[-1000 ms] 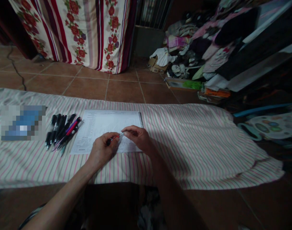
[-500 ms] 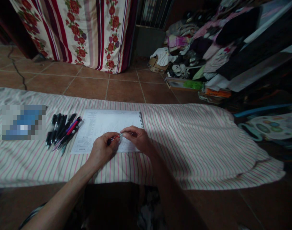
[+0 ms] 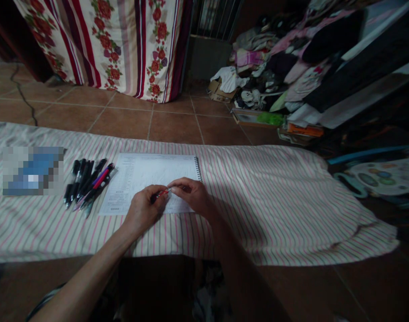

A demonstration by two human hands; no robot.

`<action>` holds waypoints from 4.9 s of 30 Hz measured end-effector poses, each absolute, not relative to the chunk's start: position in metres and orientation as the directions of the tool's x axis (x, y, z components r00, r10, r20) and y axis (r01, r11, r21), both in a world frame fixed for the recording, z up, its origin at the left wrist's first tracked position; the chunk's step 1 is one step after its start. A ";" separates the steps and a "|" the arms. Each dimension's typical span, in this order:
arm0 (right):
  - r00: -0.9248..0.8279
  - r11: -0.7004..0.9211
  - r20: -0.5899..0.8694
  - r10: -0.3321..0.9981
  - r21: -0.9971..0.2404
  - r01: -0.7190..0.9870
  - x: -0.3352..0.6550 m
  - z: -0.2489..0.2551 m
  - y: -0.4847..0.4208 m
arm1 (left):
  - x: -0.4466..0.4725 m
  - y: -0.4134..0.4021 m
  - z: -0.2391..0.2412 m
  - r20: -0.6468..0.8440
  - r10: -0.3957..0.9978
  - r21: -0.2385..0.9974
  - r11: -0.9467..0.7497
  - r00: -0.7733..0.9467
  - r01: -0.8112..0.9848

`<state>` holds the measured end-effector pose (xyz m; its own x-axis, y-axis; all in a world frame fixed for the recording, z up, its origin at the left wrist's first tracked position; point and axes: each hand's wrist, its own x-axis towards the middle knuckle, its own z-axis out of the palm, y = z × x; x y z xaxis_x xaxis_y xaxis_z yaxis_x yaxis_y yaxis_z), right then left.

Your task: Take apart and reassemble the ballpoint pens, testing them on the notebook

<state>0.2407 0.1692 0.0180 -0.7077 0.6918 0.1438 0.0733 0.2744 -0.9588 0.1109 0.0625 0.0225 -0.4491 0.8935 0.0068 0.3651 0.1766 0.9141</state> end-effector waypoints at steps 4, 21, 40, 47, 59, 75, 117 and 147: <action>-0.713 0.227 0.122 0.691 -0.973 0.053 0.240 0.017 0.169 | 0.110 0.062 0.026 0.046 0.899 0.882 0.168 -0.435 0.440; -0.690 0.197 0.080 0.719 -0.976 0.092 0.242 0.019 0.166 | 0.109 0.061 0.026 0.097 0.924 0.787 0.156 -0.369 0.597; -0.680 0.364 0.107 0.725 -0.898 0.247 0.243 0.020 0.161 | 0.112 0.060 0.026 0.163 0.926 0.732 0.118 -0.340 0.671; -0.654 0.506 0.153 0.740 -0.768 0.393 0.241 0.027 0.155 | 0.115 0.059 0.027 0.225 0.919 0.689 0.085 -0.324 0.720; -0.617 0.531 0.133 0.776 -0.666 0.524 0.234 0.021 0.151 | 0.119 0.059 0.029 0.262 0.921 0.624 0.066 -0.289 0.778; -0.636 0.212 0.124 0.761 -0.975 0.063 0.239 0.010 0.161 | 0.108 0.063 0.024 0.008 0.876 0.867 0.234 -0.482 0.439; -0.626 0.545 0.174 0.760 -0.695 0.469 0.237 0.021 0.151 | 0.116 0.061 0.030 0.153 0.915 0.704 0.164 -0.373 0.691; -0.656 0.158 0.073 0.751 -0.985 0.071 0.234 0.006 0.157 | 0.107 0.063 0.025 0.003 0.882 0.819 0.268 -0.472 0.507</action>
<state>0.2338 0.1565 0.0058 -0.6563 0.7509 0.0732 0.0710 0.1581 -0.9849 0.1068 0.0628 0.0252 -0.4719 0.8817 0.0031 0.5066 0.2683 0.8194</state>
